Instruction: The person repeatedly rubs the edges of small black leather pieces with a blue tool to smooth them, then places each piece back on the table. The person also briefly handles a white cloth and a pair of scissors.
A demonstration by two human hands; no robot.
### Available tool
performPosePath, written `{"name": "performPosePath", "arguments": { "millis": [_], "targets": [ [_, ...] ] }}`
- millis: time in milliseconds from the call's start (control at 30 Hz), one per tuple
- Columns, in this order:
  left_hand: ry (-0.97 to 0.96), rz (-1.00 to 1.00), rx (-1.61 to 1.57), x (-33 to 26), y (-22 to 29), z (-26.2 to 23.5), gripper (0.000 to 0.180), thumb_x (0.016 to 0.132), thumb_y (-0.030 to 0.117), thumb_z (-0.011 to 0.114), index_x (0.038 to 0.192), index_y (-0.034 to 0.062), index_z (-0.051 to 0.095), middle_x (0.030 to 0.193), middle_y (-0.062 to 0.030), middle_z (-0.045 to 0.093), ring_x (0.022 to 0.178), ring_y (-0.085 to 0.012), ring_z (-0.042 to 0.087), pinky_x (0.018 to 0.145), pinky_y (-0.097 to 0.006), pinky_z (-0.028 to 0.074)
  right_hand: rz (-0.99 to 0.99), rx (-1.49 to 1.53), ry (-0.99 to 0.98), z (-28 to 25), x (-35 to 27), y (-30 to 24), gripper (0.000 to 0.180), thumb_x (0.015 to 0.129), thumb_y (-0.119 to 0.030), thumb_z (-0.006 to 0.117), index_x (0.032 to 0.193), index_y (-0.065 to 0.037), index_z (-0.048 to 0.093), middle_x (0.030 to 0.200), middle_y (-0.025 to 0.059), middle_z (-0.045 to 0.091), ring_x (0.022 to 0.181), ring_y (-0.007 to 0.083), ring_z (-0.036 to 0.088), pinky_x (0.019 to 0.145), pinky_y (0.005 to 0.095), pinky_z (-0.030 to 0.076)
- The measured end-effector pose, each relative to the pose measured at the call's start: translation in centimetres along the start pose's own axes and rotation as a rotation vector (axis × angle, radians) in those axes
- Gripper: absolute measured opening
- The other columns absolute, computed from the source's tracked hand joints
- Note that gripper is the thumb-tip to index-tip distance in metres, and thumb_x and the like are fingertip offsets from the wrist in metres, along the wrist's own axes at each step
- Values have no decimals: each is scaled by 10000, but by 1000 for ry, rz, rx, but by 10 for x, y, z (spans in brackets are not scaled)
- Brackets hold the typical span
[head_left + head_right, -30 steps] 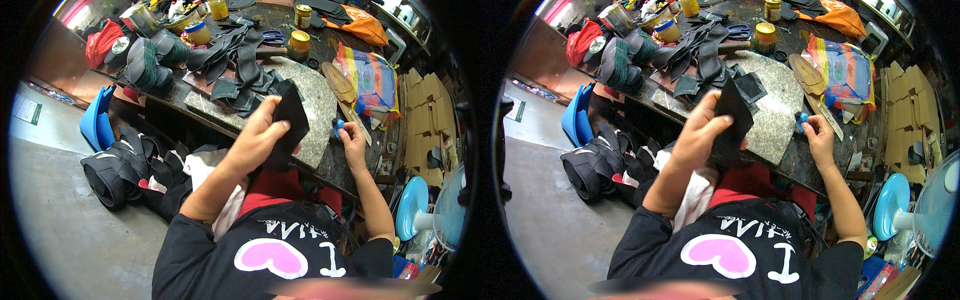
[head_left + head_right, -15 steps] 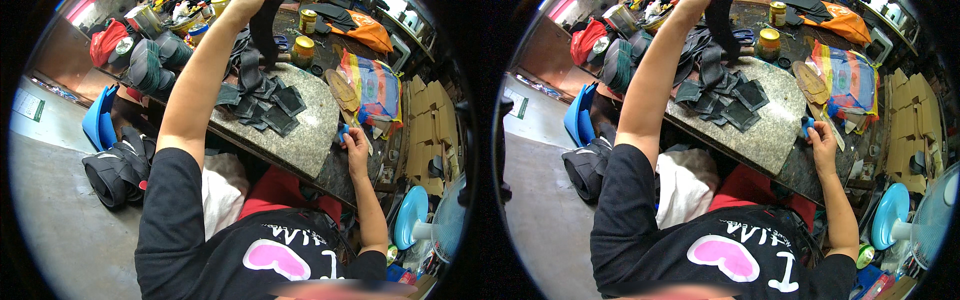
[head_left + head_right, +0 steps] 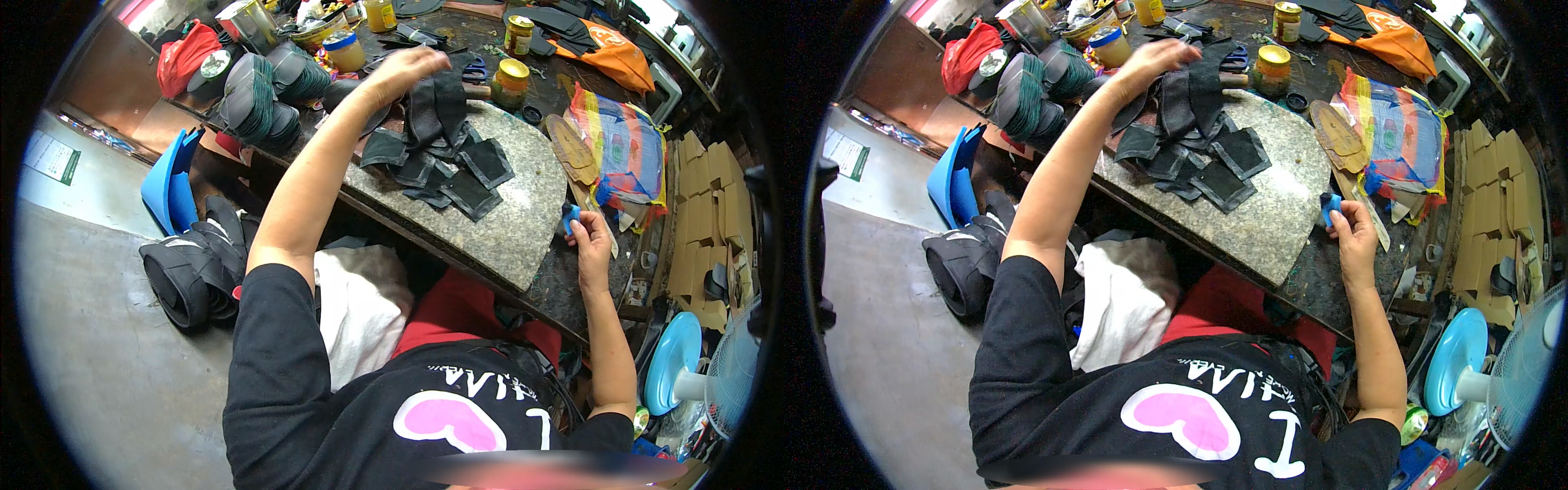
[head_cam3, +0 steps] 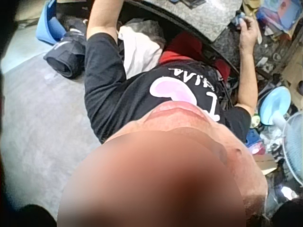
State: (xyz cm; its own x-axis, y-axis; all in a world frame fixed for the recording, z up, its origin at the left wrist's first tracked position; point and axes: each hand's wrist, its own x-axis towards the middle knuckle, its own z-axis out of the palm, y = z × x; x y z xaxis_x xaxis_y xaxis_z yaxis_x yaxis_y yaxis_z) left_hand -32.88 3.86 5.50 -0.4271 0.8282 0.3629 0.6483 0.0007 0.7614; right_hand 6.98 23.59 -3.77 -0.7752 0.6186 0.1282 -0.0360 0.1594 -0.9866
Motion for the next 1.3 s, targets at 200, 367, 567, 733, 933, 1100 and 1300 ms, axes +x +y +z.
{"name": "performPosePath", "arguments": {
  "millis": [200,367,567,733,933,1100,1300],
  "targets": [
    [210,-671,886,17,-29,-37,487,878,455,571,1120,42,659,1135,-172,655,1089,-332,614,921,-442,476,-2,-21,-1,1,0,0,144,924,-143,593,1015,-33,574,864,7,589,718,73,541,641,215,443],
    [269,-641,872,10,-33,-32,345,817,295,607,1108,127,682,1131,-177,653,1078,-324,623,909,-426,492,8,-14,-1,1,0,-1,160,912,-135,611,1021,-27,569,884,13,590,714,81,550,635,221,451],
    [729,-307,983,3,41,-40,224,890,291,535,977,165,699,953,-126,699,896,-343,670,791,-444,522,25,26,-1,1,0,0,168,910,-142,619,1023,-26,576,868,9,589,708,76,549,632,216,449],
    [806,195,682,-26,155,-24,177,884,97,557,1024,57,659,827,-130,675,752,-196,646,705,-329,485,56,16,-32,0,0,0,163,916,-138,595,1038,-33,572,880,12,589,728,82,553,672,224,440],
    [463,521,866,-95,221,51,252,765,76,631,1006,149,646,750,-74,622,694,-247,630,599,-357,503,193,318,-164,-1,-2,-44,175,962,-191,519,1071,-54,523,1063,137,628,849,171,628,755,294,512],
    [376,398,787,-132,209,123,335,733,94,611,1066,66,635,845,-48,612,690,-203,585,568,-307,482,207,789,-468,12,-27,-99,224,991,-187,461,1190,-84,443,1232,232,554,1085,360,605,881,437,534],
    [326,375,673,-160,202,174,384,713,28,651,1093,75,672,1077,-116,637,811,-255,613,668,-337,528,214,818,-481,33,-33,-107,225,977,-172,509,1186,-96,475,1125,117,592,1074,253,603,873,419,540]
  ]
}}
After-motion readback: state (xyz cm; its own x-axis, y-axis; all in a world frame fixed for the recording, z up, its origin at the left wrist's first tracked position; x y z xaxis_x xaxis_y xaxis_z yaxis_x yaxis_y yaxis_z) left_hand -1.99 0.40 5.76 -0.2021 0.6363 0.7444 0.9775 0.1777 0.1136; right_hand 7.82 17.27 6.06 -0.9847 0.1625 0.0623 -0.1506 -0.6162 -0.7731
